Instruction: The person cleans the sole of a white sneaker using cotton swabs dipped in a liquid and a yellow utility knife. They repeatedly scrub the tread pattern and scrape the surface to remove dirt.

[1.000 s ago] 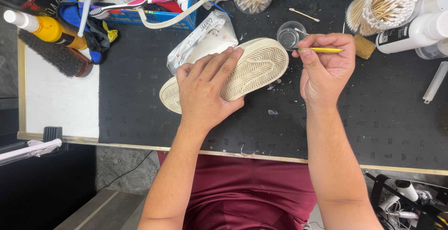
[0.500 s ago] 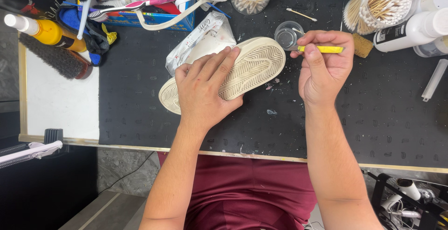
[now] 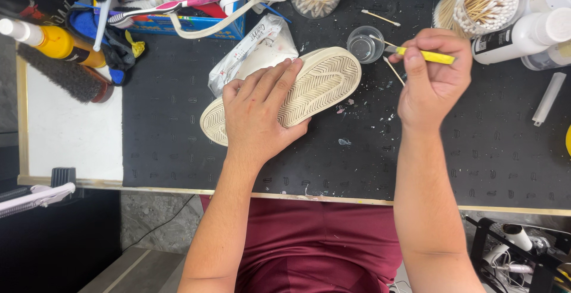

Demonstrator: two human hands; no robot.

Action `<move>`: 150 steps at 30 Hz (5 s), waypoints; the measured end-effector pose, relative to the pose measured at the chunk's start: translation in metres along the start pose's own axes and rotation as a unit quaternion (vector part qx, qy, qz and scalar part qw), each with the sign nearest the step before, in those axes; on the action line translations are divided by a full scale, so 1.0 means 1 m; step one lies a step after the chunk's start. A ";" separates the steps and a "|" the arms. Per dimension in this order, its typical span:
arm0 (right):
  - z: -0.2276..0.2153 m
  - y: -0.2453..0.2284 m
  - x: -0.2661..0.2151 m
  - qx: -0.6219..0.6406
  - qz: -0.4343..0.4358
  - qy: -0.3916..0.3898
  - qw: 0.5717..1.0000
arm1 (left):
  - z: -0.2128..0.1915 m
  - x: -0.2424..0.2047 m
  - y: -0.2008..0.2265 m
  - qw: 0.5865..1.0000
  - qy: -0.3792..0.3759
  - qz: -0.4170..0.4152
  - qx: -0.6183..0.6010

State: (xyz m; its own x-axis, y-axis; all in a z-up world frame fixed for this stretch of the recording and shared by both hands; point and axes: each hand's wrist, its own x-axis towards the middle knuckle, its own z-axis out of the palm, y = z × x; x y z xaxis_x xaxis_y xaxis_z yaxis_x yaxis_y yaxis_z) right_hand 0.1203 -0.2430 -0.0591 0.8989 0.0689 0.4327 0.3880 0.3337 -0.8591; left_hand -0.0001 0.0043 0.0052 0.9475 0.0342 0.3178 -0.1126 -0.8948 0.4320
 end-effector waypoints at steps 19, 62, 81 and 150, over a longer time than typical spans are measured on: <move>-0.071 -0.054 -0.046 -0.657 -0.048 -0.051 0.751 | 0.005 -0.009 -0.009 0.996 0.036 0.004 -0.085; -0.009 -0.003 0.042 -0.632 -0.102 -0.170 0.749 | 0.000 -0.004 -0.015 0.995 0.062 0.014 -0.073; -0.025 0.033 0.079 -0.633 -0.069 -0.209 0.742 | 0.001 -0.003 -0.014 0.995 0.067 0.004 -0.068; -0.093 -0.024 0.133 -0.618 0.127 -0.141 0.763 | 0.001 -0.002 -0.011 0.997 0.055 -0.001 -0.045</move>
State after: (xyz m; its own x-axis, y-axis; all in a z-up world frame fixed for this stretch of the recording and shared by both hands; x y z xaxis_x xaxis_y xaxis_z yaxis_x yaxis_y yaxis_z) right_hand 0.2494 -0.3297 -0.0063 0.9649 0.2424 0.1014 0.2618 -0.8536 -0.4504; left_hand -0.0001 0.0135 -0.0012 0.9095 0.0897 0.4058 -0.1418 -0.8509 0.5059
